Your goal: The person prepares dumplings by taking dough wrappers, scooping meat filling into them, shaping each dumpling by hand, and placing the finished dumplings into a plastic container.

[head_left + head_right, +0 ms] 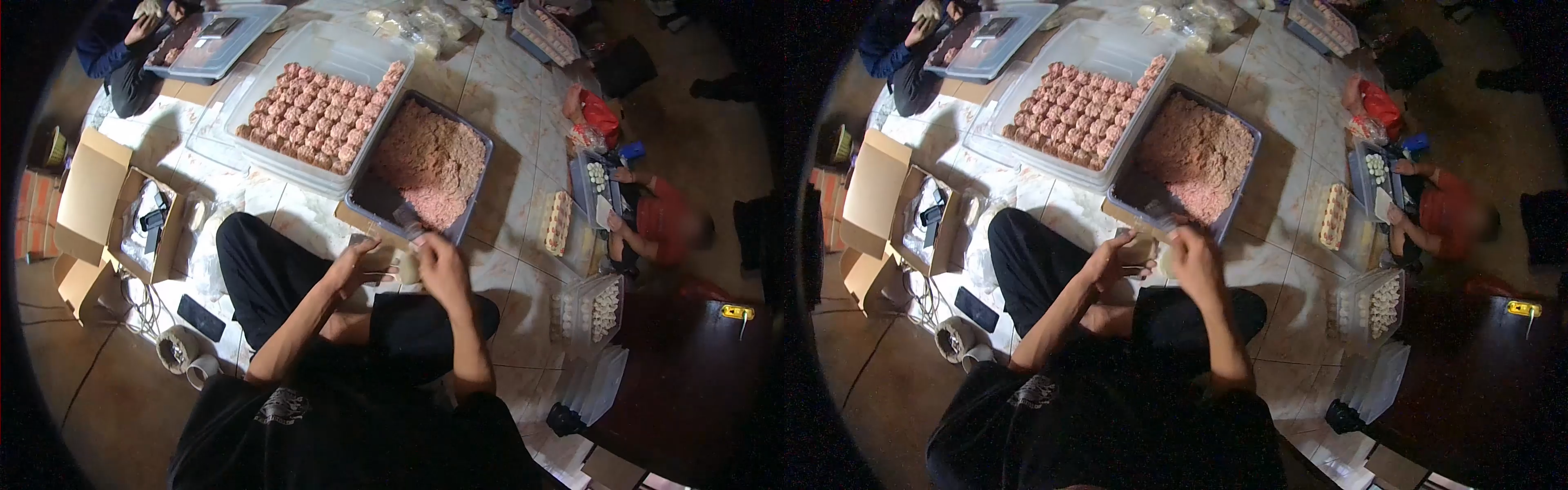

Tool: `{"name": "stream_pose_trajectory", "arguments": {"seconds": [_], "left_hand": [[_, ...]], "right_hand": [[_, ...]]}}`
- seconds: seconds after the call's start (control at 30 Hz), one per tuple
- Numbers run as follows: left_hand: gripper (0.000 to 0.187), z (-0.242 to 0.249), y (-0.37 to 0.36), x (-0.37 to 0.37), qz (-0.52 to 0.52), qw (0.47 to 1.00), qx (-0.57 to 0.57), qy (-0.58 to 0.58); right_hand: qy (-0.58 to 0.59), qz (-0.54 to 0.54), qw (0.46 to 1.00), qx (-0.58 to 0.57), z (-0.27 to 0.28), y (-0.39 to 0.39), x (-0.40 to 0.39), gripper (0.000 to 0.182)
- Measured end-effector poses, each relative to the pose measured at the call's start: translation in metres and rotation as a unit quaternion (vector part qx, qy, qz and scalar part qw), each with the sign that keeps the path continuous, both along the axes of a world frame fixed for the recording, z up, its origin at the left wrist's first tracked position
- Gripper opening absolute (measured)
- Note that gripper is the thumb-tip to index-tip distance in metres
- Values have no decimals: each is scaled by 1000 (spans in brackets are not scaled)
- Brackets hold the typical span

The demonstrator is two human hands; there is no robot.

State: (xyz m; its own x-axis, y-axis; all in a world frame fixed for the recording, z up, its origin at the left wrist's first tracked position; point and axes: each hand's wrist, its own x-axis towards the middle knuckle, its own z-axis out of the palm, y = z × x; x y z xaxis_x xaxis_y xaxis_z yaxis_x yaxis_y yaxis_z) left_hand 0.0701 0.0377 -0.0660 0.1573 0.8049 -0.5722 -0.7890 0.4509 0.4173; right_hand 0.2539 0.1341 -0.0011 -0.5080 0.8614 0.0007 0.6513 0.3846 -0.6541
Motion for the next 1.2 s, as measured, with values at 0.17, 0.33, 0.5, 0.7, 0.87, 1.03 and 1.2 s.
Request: {"name": "stream_pose_trajectory", "arguments": {"seconds": [0.17, 0.33, 0.5, 0.7, 0.87, 1.03, 1.2], "left_hand": [[54, -5, 2, -37, 66, 988, 56, 126], [40, -29, -11, -51, 110, 967, 111, 203], [35, -55, -25, -50, 148, 974, 86, 149], [50, -49, -6, -50, 197, 971, 46, 125], [42, -48, 7, -43, 268, 963, 3, 36], [44, -8, 10, -46, 285, 948, 71, 126], [31, 16, 39, -13, 224, 960, 141, 93]], "right_hand": [[-299, -104, 946, 66, -27, 113, 12, 20], [-299, -127, 942, 79, -83, 131, -6, 22], [-201, -169, 961, 85, -105, 137, -6, 15], [-48, -108, 988, 99, -75, 117, -37, 21], [-115, -48, 982, 138, -103, 90, -87, 22], [8, 17, 1000, 23, -1, 28, -73, 22], [-24, 64, 997, 22, 9, -8, -55, 21]]}}
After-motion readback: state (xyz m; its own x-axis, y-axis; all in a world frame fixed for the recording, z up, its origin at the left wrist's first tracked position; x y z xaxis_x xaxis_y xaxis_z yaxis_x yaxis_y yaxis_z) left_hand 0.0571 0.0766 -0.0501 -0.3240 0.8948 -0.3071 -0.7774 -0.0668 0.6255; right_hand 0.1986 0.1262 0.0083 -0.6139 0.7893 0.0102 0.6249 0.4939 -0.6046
